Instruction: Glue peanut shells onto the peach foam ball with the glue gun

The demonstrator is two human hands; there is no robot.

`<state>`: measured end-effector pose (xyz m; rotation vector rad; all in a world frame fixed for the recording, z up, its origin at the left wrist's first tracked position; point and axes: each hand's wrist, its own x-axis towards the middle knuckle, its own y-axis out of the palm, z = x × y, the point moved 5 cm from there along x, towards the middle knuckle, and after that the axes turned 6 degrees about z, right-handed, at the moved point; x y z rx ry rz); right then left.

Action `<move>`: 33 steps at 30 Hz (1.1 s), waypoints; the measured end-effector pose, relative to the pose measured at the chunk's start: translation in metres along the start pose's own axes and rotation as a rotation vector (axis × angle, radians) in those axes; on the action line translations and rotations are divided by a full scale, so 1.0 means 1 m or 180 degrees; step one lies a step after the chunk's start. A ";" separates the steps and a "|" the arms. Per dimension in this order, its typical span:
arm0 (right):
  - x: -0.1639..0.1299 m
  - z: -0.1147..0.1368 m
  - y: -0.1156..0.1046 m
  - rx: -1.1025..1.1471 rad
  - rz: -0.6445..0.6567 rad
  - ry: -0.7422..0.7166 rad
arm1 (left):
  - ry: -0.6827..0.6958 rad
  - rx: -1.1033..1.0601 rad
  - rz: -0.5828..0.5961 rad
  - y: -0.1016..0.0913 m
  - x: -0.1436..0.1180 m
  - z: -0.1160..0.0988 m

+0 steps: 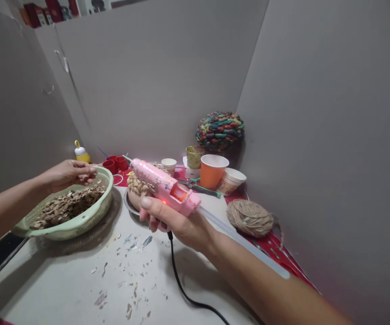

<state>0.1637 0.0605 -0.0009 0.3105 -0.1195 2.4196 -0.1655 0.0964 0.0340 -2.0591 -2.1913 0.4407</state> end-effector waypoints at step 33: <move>0.006 0.011 0.018 -0.0087 0.0212 -0.0392 | 0.0401 0.0018 0.0015 0.018 -0.038 -0.007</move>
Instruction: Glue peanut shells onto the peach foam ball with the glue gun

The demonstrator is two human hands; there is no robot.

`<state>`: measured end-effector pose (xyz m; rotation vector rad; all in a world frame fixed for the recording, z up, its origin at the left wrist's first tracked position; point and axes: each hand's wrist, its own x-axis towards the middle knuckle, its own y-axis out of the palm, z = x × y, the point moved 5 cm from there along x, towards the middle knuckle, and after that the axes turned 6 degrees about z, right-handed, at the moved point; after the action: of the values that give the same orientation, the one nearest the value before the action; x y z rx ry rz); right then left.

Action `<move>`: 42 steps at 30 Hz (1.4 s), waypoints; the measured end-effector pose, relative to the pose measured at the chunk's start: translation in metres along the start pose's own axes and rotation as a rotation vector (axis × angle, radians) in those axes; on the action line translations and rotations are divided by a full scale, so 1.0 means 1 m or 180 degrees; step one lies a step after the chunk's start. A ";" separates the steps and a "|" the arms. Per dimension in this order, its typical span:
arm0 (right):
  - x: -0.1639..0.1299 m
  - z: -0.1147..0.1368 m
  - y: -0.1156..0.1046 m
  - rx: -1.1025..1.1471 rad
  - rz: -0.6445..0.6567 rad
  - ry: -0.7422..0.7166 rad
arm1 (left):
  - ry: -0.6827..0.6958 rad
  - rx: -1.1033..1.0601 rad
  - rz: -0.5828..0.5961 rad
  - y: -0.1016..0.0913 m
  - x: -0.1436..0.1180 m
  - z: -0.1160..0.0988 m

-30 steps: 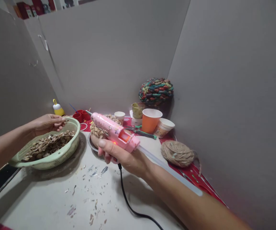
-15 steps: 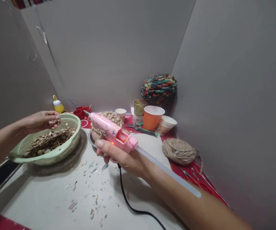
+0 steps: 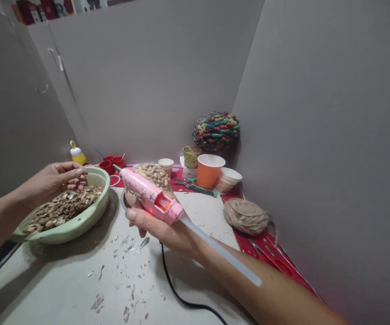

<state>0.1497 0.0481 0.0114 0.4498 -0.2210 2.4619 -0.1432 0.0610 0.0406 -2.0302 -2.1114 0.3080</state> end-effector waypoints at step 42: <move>0.086 0.051 -0.045 -0.0570 -0.1808 -0.0862 | 0.2733 0.0531 0.1165 0.193 -0.101 0.037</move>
<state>0.1254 0.1175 0.0930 0.6640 -0.3653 1.8079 0.0354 -0.0338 -0.0490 -1.9342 -1.1660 -0.2921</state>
